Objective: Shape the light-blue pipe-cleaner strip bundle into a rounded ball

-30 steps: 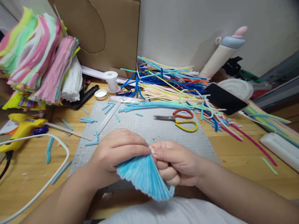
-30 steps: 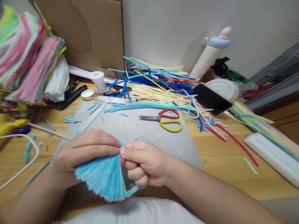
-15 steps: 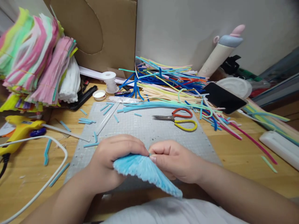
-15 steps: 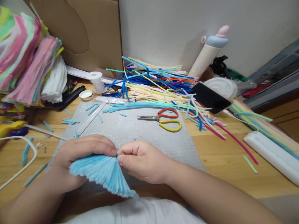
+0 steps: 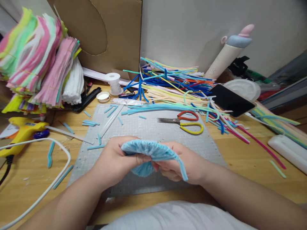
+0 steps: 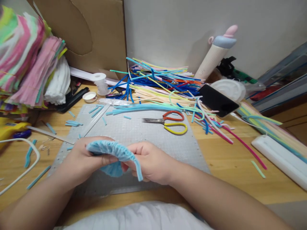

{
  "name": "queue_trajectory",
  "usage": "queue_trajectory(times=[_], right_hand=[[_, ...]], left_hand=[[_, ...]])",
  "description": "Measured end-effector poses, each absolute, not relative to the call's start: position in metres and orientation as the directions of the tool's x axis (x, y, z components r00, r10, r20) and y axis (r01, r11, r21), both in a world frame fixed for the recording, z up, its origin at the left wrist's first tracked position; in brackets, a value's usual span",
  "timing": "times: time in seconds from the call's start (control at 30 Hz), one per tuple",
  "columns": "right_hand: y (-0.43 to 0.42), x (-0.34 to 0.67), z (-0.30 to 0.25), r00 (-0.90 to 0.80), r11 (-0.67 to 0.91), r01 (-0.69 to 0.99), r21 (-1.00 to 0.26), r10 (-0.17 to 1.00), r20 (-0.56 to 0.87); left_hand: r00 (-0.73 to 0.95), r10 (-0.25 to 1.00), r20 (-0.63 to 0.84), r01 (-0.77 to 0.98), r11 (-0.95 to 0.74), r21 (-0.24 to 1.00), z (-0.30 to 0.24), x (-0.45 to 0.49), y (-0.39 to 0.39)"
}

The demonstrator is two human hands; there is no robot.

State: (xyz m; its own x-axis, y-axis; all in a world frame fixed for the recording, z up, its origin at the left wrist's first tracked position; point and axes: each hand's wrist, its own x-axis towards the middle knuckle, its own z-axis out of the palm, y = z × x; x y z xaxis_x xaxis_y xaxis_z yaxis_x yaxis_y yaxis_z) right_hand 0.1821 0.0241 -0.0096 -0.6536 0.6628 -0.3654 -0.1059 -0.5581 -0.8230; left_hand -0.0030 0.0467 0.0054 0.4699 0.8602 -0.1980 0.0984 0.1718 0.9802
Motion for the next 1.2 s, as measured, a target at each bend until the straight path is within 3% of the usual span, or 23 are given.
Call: queue_trajectory(times=[0.13, 0.4, 0.53, 0.67, 0.8, 0.93, 1.07, 1.2], right_hand=[[0.024, 0.185, -0.009, -0.628, -0.451, -0.031, -0.892, 0.703, -0.333], [0.026, 0.178, -0.012, -0.534, -0.312, -0.051, -0.949, 0.811, -0.238], [0.023, 0.178, -0.016, -0.387, 0.017, 0.225, -0.974, 0.919, -0.073], [0.023, 0.18, -0.02, -0.453, 0.348, 0.417, -0.84, 0.881, 0.141], [0.024, 0.184, -0.022, -0.461, 0.341, 0.406, -0.847, 0.877, 0.132], [0.024, 0.183, -0.024, -0.49, 0.322, 0.379, -0.868, 0.865, 0.107], [0.022, 0.18, -0.026, -0.478, 0.376, 0.421, -0.826, 0.865, 0.15], [0.019, 0.178, -0.027, -0.481, 0.43, 0.447, -0.784, 0.855, 0.194]], left_hand=[[0.551, 0.771, -0.32, -0.037, 0.406, 0.913, -0.003, -0.003, 0.046], [0.532, 0.728, -0.432, -0.219, 0.611, 0.761, -0.011, 0.001, 0.048], [0.502, 0.71, -0.493, -0.246, 0.664, 0.706, -0.009, 0.005, 0.047], [0.446, 0.725, -0.525, -0.254, 0.665, 0.702, -0.009, 0.006, 0.046], [0.463, 0.719, -0.519, -0.267, 0.671, 0.691, -0.006, 0.0, 0.048], [0.56, 0.679, -0.474, -0.127, 0.636, 0.761, -0.005, -0.005, 0.05], [0.512, 0.738, -0.44, -0.041, 0.533, 0.845, -0.013, -0.004, 0.048], [0.482, 0.744, -0.463, -0.093, 0.569, 0.817, -0.018, 0.0, 0.046]])
